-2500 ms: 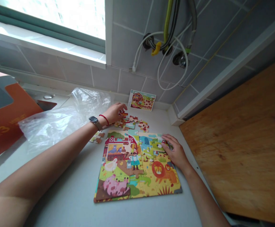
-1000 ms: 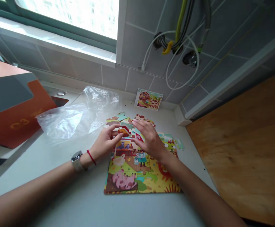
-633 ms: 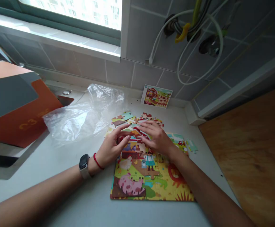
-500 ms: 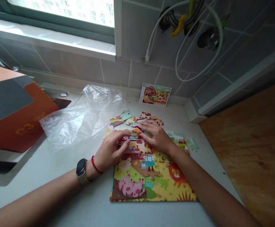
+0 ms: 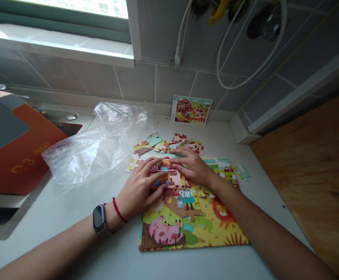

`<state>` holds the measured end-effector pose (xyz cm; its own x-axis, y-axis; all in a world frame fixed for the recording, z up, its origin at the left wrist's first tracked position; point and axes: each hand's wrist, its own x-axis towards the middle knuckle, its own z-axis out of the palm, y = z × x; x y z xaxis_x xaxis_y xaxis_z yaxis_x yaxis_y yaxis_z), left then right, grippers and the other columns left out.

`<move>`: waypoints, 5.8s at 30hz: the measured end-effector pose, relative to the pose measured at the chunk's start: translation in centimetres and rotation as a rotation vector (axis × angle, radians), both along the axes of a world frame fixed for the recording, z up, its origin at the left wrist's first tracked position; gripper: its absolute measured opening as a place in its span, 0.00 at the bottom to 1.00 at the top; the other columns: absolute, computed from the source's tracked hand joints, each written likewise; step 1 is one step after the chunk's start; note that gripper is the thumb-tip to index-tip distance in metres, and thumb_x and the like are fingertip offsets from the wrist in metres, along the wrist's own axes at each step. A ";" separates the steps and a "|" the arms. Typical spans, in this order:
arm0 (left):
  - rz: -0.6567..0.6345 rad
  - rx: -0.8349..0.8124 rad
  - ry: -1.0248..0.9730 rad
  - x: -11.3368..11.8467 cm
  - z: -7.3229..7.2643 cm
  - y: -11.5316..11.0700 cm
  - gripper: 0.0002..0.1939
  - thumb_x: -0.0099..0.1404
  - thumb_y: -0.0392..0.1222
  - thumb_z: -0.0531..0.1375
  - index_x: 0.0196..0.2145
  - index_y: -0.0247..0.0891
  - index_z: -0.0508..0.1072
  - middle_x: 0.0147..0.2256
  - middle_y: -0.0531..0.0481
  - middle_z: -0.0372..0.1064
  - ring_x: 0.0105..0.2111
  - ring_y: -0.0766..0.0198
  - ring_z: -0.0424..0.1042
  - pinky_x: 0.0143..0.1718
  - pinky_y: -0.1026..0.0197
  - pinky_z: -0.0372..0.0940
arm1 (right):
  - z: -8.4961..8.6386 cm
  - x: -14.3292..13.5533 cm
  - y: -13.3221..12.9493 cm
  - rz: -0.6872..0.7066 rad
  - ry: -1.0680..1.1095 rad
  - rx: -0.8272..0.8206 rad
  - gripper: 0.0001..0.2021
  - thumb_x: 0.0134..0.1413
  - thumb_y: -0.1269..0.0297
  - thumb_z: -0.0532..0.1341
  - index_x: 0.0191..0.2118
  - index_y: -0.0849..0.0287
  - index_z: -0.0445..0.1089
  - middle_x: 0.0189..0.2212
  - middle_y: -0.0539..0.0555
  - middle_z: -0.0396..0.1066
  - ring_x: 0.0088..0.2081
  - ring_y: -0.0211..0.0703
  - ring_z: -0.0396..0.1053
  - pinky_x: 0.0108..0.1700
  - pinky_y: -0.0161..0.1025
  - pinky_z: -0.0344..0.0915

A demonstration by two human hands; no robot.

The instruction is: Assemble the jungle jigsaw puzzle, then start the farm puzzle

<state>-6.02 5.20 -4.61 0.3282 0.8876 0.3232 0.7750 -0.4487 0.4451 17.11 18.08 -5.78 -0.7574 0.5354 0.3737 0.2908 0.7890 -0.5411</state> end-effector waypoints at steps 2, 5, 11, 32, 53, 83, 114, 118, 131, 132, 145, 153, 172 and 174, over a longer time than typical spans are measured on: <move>-0.013 -0.007 0.009 -0.1 -0.1 0.0 0.17 0.73 0.45 0.59 0.57 0.48 0.76 0.65 0.41 0.65 0.67 0.41 0.60 0.64 0.31 0.64 | 0.0 0.0 0.0 0.000 0.008 -0.001 0.11 0.67 0.63 0.65 0.52 0.48 0.81 0.55 0.57 0.75 0.59 0.53 0.69 0.62 0.58 0.67; -0.040 -0.020 0.024 -0.2 -0.2 0.0 0.18 0.74 0.46 0.58 0.59 0.47 0.75 0.66 0.42 0.65 0.68 0.40 0.58 0.63 0.30 0.65 | -0.1 0.0 0.0 -0.015 0.014 -0.007 0.11 0.66 0.62 0.66 0.50 0.48 0.82 0.52 0.58 0.75 0.55 0.53 0.70 0.59 0.57 0.68; -0.047 -0.040 0.057 -0.2 -0.2 0.1 0.20 0.74 0.48 0.58 0.62 0.48 0.72 0.67 0.43 0.64 0.69 0.40 0.58 0.63 0.29 0.64 | -0.2 -0.1 0.1 -0.038 0.057 -0.045 0.09 0.65 0.62 0.68 0.48 0.48 0.83 0.51 0.55 0.79 0.56 0.53 0.71 0.61 0.58 0.67; -0.040 -0.019 0.118 -0.1 0.0 0.0 0.23 0.75 0.47 0.57 0.65 0.43 0.68 0.67 0.39 0.63 0.68 0.40 0.57 0.63 0.31 0.63 | -0.4 -0.1 0.1 -0.106 0.064 -0.098 0.10 0.66 0.63 0.66 0.50 0.55 0.82 0.52 0.60 0.75 0.56 0.52 0.71 0.62 0.53 0.68; 0.309 -0.060 -0.728 -1.0 0.0 0.9 0.11 0.78 0.45 0.53 0.50 0.42 0.73 0.49 0.44 0.71 0.48 0.57 0.73 0.44 0.56 0.72 | 0.1 0.1 0.0 -0.156 -0.040 0.014 0.09 0.65 0.62 0.65 0.47 0.51 0.83 0.57 0.60 0.72 0.60 0.55 0.67 0.64 0.58 0.65; 0.215 -0.190 -0.731 -0.4 0.3 -0.1 0.28 0.77 0.55 0.48 0.20 0.41 0.56 0.19 0.54 0.54 0.22 0.65 0.55 0.25 0.59 0.54 | 0.7 0.9 1.2 -0.054 -0.155 0.052 0.11 0.65 0.61 0.66 0.49 0.51 0.83 0.60 0.62 0.71 0.62 0.58 0.66 0.66 0.61 0.62; -0.049 -0.270 -0.490 -0.2 0.8 -0.2 0.31 0.77 0.49 0.47 0.19 0.37 0.71 0.17 0.51 0.68 0.17 0.69 0.63 0.22 0.67 0.57 | 0.6 1.4 1.3 -0.302 -0.088 0.138 0.12 0.67 0.65 0.62 0.49 0.54 0.82 0.54 0.61 0.75 0.56 0.55 0.69 0.61 0.56 0.68; 0.099 -0.161 -0.478 -0.1 0.6 0.1 0.30 0.75 0.50 0.49 0.16 0.38 0.55 0.15 0.56 0.50 0.17 0.71 0.49 0.21 0.65 0.49 | 0.2 2.0 2.2 -0.417 -0.020 0.129 0.11 0.65 0.66 0.62 0.46 0.52 0.83 0.52 0.59 0.76 0.54 0.53 0.71 0.59 0.54 0.69; 0.139 -0.216 -0.551 0.1 0.4 0.3 0.26 0.74 0.52 0.48 0.20 0.41 0.47 0.19 0.57 0.43 0.20 0.69 0.45 0.22 0.63 0.45 | 1.4 -1.6 3.2 -0.615 -0.259 0.013 0.21 0.55 0.45 0.70 0.47 0.56 0.81 0.42 0.60 0.80 0.44 0.55 0.75 0.49 0.48 0.70; 0.148 -0.215 -0.561 0.1 0.4 0.3 0.26 0.73 0.52 0.48 0.20 0.41 0.47 0.19 0.57 0.43 0.20 0.69 0.45 0.22 0.63 0.45 | 1.6 -2.1 3.5 -0.644 -0.290 0.014 0.24 0.52 0.42 0.71 0.46 0.56 0.81 0.42 0.62 0.80 0.45 0.56 0.75 0.49 0.49 0.70; 0.159 -0.198 -0.594 0.1 0.0 0.8 0.26 0.72 0.56 0.47 0.19 0.41 0.48 0.18 0.56 0.44 0.19 0.68 0.48 0.23 0.60 0.45 | 2.2 -3.8 5.3 -0.804 -0.316 -0.314 0.37 0.42 0.50 0.76 0.58 0.59 0.72 0.44 0.57 0.80 0.46 0.52 0.78 0.49 0.43 0.69; 0.125 -0.106 -0.704 -0.5 -0.2 0.9 0.31 0.77 0.56 0.43 0.17 0.41 0.56 0.16 0.55 0.54 0.19 0.66 0.55 0.26 0.59 0.53 | 2.3 -3.6 6.1 -0.830 -0.113 -0.446 0.26 0.35 0.66 0.76 0.46 0.59 0.74 0.33 0.52 0.76 0.36 0.47 0.76 0.43 0.44 0.72; 0.244 0.038 -1.151 -0.7 -0.8 2.0 0.30 0.77 0.66 0.41 0.53 0.41 0.69 0.52 0.40 0.72 0.50 0.51 0.74 0.54 0.44 0.67 | 4.0 -8.0 2.5 -0.139 0.021 -0.608 0.14 0.44 0.55 0.75 0.33 0.58 0.80 0.34 0.55 0.83 0.38 0.47 0.80 0.47 0.45 0.75; 0.251 0.050 -1.153 -0.7 -0.8 2.1 0.29 0.78 0.66 0.42 0.53 0.41 0.68 0.52 0.40 0.71 0.51 0.51 0.74 0.55 0.44 0.67 | 4.1 -8.9 2.5 -0.044 -0.044 -0.603 0.11 0.49 0.59 0.73 0.37 0.58 0.80 0.34 0.55 0.83 0.39 0.48 0.81 0.48 0.46 0.76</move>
